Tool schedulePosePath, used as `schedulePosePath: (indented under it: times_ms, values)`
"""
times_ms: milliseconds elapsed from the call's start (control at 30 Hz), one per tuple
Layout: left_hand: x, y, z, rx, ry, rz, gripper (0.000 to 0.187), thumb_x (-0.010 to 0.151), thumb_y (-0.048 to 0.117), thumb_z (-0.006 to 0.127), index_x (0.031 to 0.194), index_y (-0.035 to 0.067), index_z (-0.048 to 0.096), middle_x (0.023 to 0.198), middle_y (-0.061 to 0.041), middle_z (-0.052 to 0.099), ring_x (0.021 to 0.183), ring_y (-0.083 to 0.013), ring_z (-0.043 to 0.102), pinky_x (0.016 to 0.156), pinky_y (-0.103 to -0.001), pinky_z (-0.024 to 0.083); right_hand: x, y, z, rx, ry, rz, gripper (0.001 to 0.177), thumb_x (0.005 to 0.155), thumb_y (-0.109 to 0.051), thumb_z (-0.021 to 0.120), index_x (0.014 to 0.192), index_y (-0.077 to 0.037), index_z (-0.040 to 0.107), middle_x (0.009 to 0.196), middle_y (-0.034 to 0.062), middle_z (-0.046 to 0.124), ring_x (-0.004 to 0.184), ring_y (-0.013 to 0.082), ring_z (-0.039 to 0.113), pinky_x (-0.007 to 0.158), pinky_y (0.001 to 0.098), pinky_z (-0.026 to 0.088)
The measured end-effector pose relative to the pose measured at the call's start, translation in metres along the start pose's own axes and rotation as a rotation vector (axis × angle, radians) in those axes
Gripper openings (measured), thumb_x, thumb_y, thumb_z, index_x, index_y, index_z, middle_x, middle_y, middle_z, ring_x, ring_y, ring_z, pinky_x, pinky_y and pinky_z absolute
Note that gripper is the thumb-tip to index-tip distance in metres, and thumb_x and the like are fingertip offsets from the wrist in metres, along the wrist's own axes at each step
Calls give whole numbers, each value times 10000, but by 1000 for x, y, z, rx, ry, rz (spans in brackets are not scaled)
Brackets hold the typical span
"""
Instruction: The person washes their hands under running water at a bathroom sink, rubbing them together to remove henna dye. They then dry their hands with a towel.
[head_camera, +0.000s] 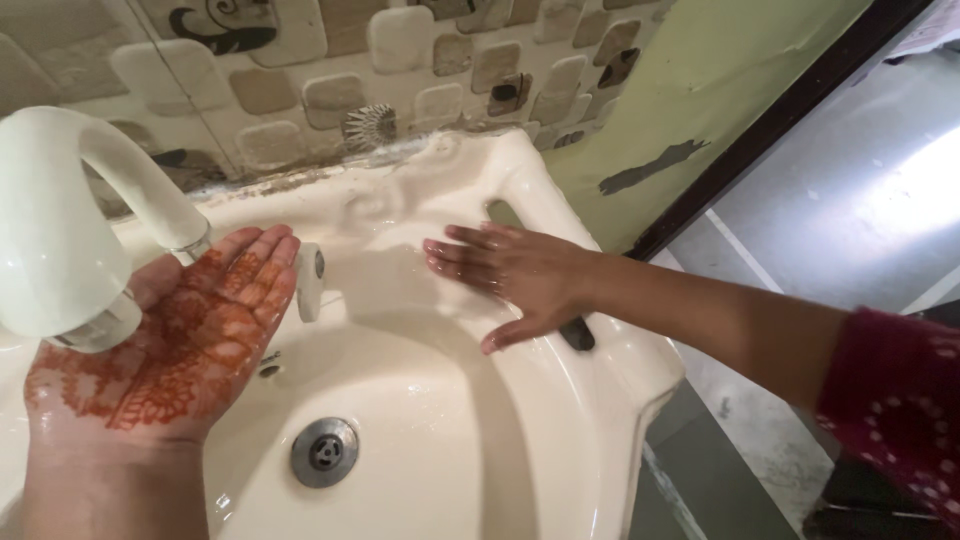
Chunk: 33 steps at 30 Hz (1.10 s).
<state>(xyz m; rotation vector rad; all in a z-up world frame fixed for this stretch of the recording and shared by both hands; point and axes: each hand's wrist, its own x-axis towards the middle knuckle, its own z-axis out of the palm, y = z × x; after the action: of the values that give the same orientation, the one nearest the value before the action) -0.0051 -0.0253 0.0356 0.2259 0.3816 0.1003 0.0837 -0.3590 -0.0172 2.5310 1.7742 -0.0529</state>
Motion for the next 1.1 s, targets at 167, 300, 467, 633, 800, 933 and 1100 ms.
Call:
schedulePosePath:
  times_ms: [167,300,467,633,800,933,1100]
  values:
    - [8,5,-12,79,-319,-125,611,1006,154,305,1495,-154,108,1588,-394,207,1489,-558,251,1206,-650,295,76,4,14,260,82,15,1060,834,-777,565,1526,-7,336,1650,204,295,1563,321,233,1274,428,186]
    - [-2,2,3,23,-1,-63,589,1053,235,286,1471,-172,203,1565,-398,297,1471,-552,326,1163,-635,321,148,-45,10,22,-170,62,824,973,-640,532,1451,26,451,1533,191,469,1533,351,313,1313,454,173]
    - [-10,0,6,65,15,-22,595,1049,293,318,1442,-153,340,1512,-401,365,1416,-548,403,1116,-635,375,144,-68,12,65,-34,52,879,912,-426,643,1541,75,289,1538,265,385,1470,383,317,1245,451,225]
    - [0,5,-11,85,-219,-95,544,1017,190,308,1436,-152,251,1564,-354,317,1470,-534,353,1171,-655,339,101,-72,27,10,81,-264,662,883,-282,644,1446,-6,433,1523,228,432,1431,312,383,1165,480,290]
    - [4,0,3,191,-344,-125,715,1052,282,332,1537,-180,81,1622,-321,171,1531,-447,201,1254,-534,236,37,-60,27,303,-9,-54,303,1056,-222,611,1337,-111,644,1508,50,600,1471,214,506,1273,386,387]
    - [-4,-2,19,-6,-331,-90,853,1017,406,354,1545,-171,14,1628,-350,118,1576,-481,180,1274,-559,238,25,-39,15,62,273,150,499,976,-212,616,1472,-178,572,1602,20,513,1520,216,415,1272,445,310]
    - [-10,-6,22,-8,-468,-68,863,1011,412,353,1564,-151,4,1656,-313,99,1588,-438,193,1314,-531,253,36,-22,13,144,165,606,903,966,-516,575,1584,6,174,1650,257,151,1554,387,96,1233,528,113]
